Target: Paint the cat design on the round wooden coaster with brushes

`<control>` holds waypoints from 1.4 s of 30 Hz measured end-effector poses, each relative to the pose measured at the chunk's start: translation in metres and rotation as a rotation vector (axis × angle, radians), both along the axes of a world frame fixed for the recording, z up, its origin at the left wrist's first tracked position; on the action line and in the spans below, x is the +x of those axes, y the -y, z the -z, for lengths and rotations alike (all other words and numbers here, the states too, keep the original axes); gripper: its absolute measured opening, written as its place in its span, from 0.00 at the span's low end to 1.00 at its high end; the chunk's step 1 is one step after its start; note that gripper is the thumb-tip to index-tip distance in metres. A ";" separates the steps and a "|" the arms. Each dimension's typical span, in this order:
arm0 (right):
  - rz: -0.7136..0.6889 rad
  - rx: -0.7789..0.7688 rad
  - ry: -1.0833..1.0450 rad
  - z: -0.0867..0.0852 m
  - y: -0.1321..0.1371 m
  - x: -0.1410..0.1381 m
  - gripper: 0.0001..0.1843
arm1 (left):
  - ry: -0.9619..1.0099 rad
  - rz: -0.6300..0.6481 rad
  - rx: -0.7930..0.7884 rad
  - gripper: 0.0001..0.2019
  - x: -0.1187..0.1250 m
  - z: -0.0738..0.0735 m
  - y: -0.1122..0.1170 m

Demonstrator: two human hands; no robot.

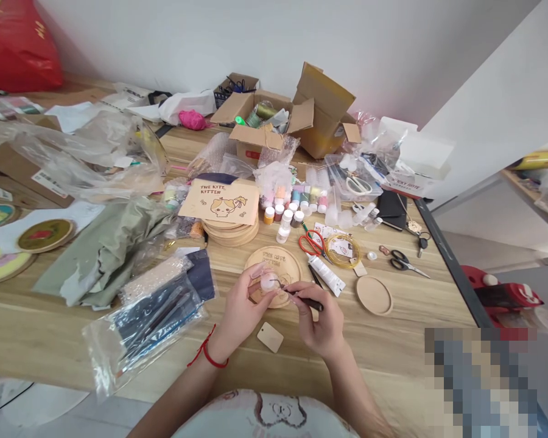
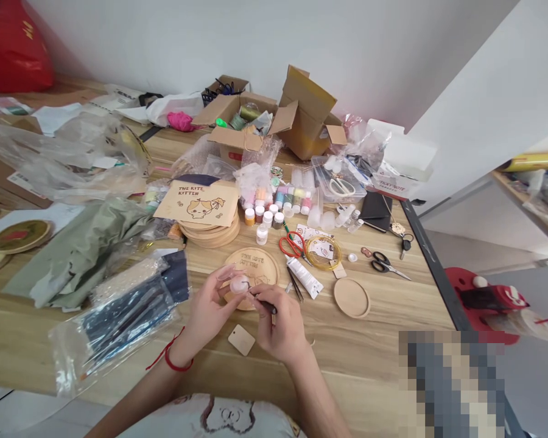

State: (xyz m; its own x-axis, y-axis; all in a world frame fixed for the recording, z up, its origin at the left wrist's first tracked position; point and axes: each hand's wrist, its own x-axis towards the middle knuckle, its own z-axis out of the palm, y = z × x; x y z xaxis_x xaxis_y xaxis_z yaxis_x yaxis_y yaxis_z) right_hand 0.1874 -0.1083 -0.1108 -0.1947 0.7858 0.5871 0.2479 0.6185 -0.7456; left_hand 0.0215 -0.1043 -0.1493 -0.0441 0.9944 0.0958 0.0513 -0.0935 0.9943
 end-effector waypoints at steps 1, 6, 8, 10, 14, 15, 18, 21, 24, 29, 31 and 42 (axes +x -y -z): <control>0.005 0.008 0.005 0.000 0.000 0.000 0.15 | 0.005 0.002 0.002 0.27 0.000 0.000 0.000; -0.067 0.015 0.035 -0.002 0.001 0.000 0.16 | 0.020 -0.007 -0.015 0.28 0.001 0.000 -0.001; -0.029 -0.006 0.025 -0.003 0.001 0.000 0.15 | 0.025 -0.010 -0.017 0.27 0.001 0.000 -0.002; -0.014 -0.003 0.033 -0.003 0.000 0.001 0.15 | 0.037 -0.009 -0.005 0.27 0.002 0.001 -0.002; -0.071 0.016 0.071 -0.003 0.000 0.001 0.14 | 0.041 -0.006 0.010 0.27 0.002 0.002 -0.003; -0.068 0.007 0.070 -0.003 -0.001 0.001 0.13 | 0.033 -0.008 0.013 0.27 0.001 0.003 -0.003; -0.018 -0.023 0.053 -0.003 -0.002 0.002 0.13 | -0.014 -0.011 0.035 0.26 0.000 0.003 -0.002; -0.012 -0.009 0.054 -0.001 -0.002 0.003 0.13 | -0.090 -0.019 0.048 0.25 -0.002 0.003 -0.002; -0.040 -0.015 0.055 0.000 -0.001 0.002 0.14 | -0.167 -0.033 0.033 0.26 -0.004 0.002 -0.001; -0.033 0.007 0.061 0.001 -0.001 0.002 0.13 | -0.233 -0.018 0.021 0.28 -0.007 -0.001 -0.001; -0.035 0.015 0.074 0.000 -0.002 0.002 0.12 | -0.254 -0.006 0.028 0.29 -0.007 -0.001 -0.001; -0.039 -0.041 0.072 0.002 -0.001 0.002 0.10 | -0.173 0.061 -0.001 0.31 -0.008 0.004 0.000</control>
